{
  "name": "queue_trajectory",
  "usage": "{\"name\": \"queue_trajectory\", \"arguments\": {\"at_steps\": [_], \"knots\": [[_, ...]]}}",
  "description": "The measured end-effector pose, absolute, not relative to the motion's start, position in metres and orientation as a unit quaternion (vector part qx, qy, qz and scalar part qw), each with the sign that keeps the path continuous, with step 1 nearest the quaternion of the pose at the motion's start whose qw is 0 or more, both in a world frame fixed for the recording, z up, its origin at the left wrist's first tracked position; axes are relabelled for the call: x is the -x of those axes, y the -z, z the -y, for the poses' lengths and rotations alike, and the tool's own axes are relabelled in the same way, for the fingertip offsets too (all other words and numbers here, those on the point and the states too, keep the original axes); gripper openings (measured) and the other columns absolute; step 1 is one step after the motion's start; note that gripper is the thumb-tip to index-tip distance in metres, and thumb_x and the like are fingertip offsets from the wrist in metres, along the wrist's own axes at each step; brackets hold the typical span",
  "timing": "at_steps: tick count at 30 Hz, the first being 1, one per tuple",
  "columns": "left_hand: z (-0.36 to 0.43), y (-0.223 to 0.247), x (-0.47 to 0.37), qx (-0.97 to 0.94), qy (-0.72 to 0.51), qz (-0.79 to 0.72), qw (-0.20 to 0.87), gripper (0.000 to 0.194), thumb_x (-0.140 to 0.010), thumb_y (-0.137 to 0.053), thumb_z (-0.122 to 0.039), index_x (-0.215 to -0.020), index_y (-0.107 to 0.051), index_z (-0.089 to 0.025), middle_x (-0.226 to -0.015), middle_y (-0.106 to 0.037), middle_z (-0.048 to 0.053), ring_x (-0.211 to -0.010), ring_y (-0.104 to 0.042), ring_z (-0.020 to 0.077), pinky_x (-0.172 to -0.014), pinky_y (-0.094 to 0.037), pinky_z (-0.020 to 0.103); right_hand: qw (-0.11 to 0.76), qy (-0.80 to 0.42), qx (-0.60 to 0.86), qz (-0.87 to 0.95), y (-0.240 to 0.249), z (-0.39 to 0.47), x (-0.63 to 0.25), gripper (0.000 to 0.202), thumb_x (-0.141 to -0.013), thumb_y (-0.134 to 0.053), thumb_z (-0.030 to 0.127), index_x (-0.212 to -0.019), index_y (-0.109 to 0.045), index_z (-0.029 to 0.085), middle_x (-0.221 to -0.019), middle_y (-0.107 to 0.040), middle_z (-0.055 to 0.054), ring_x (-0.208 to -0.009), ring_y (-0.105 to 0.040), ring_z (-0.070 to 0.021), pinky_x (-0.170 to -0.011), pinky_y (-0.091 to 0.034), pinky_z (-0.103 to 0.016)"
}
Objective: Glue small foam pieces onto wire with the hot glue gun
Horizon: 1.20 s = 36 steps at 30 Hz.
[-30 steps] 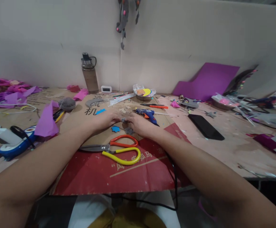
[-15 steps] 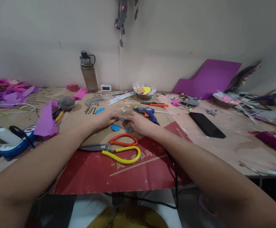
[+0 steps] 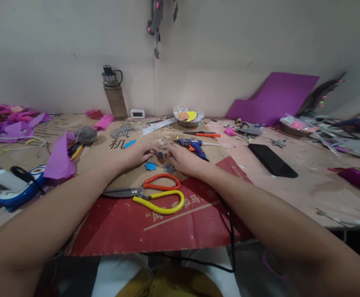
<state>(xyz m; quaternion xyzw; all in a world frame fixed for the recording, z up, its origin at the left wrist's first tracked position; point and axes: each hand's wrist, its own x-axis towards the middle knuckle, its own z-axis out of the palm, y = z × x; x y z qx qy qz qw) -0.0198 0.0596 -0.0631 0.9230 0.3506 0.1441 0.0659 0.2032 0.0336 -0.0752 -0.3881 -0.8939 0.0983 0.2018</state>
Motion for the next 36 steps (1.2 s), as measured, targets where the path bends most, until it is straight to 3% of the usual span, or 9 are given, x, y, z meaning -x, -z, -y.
{"name": "queue_trajectory", "arguments": {"at_steps": [7,12,20,23,28,31,36], "knots": [[-0.057,0.062,0.018,-0.917,-0.137,-0.371,0.053,0.025,-0.085,-0.051,-0.015,-0.098,-0.072,-0.017,-0.097,-0.073,0.007,-0.089,-0.064,0.0185,-0.084,-0.049,0.031,0.172,-0.094,0.366,0.910,0.073,-0.030,-0.203,0.033,-0.088,-0.042,0.003,-0.108,-0.066,0.013,-0.106,-0.061,-0.012,-0.106,-0.054,-0.0190,-0.097,-0.043,-0.033],[-0.058,0.064,0.019,-0.914,-0.144,-0.376,0.054,0.025,-0.084,-0.051,-0.016,-0.097,-0.072,-0.017,-0.096,-0.073,0.006,-0.089,-0.064,0.0190,-0.084,-0.049,0.031,0.192,-0.092,0.389,0.896,0.076,-0.031,-0.202,0.030,-0.086,-0.042,0.002,-0.105,-0.064,0.011,-0.107,-0.061,-0.013,-0.105,-0.054,-0.0191,-0.095,-0.043,-0.032],[-0.054,0.062,0.020,-0.905,-0.148,-0.393,0.074,0.024,-0.084,-0.052,-0.020,-0.099,-0.071,-0.018,-0.096,-0.072,0.005,-0.087,-0.063,0.0186,-0.083,-0.049,0.031,0.251,-0.070,0.485,0.835,0.051,-0.029,-0.212,0.022,-0.089,-0.041,0.014,-0.095,-0.062,0.015,-0.094,-0.068,-0.010,-0.085,-0.060,-0.0197,-0.077,-0.045,-0.031],[-0.055,0.063,0.021,-0.907,-0.148,-0.389,0.072,0.024,-0.085,-0.051,-0.021,-0.099,-0.071,-0.018,-0.095,-0.072,0.005,-0.087,-0.064,0.0182,-0.082,-0.050,0.031,0.252,0.004,0.573,0.780,0.040,-0.027,-0.228,0.023,-0.092,-0.041,0.022,-0.094,-0.062,0.013,-0.094,-0.068,-0.014,-0.086,-0.062,-0.0242,-0.078,-0.045,-0.035],[-0.058,0.064,0.019,-0.906,-0.160,-0.383,0.078,0.021,-0.084,-0.053,-0.020,-0.094,-0.071,-0.019,-0.092,-0.072,0.005,-0.085,-0.064,0.0183,-0.081,-0.050,0.031,0.124,0.049,0.666,0.734,0.052,-0.032,-0.252,0.047,-0.090,-0.051,0.041,-0.108,-0.057,-0.002,-0.108,-0.063,-0.031,-0.103,-0.061,-0.0358,-0.087,-0.045,-0.043],[-0.058,0.063,0.017,-0.903,-0.155,-0.393,0.074,0.019,-0.083,-0.054,-0.021,-0.090,-0.072,-0.018,-0.088,-0.072,0.006,-0.083,-0.063,0.0185,-0.081,-0.050,0.032,0.134,0.006,0.688,0.713,0.063,-0.039,-0.257,0.042,-0.084,-0.058,0.037,-0.108,-0.059,0.002,-0.100,-0.067,-0.025,-0.089,-0.065,-0.0298,-0.075,-0.049,-0.035],[-0.057,0.062,0.017,-0.902,-0.152,-0.399,0.070,0.020,-0.084,-0.053,-0.023,-0.090,-0.072,-0.018,-0.088,-0.071,0.006,-0.084,-0.063,0.0188,-0.080,-0.049,0.032,0.157,-0.123,0.721,0.663,0.062,-0.049,-0.266,0.018,-0.074,-0.065,0.034,-0.078,-0.063,0.017,-0.067,-0.064,-0.006,-0.057,-0.059,-0.0175,-0.050,-0.043,-0.026]]}}
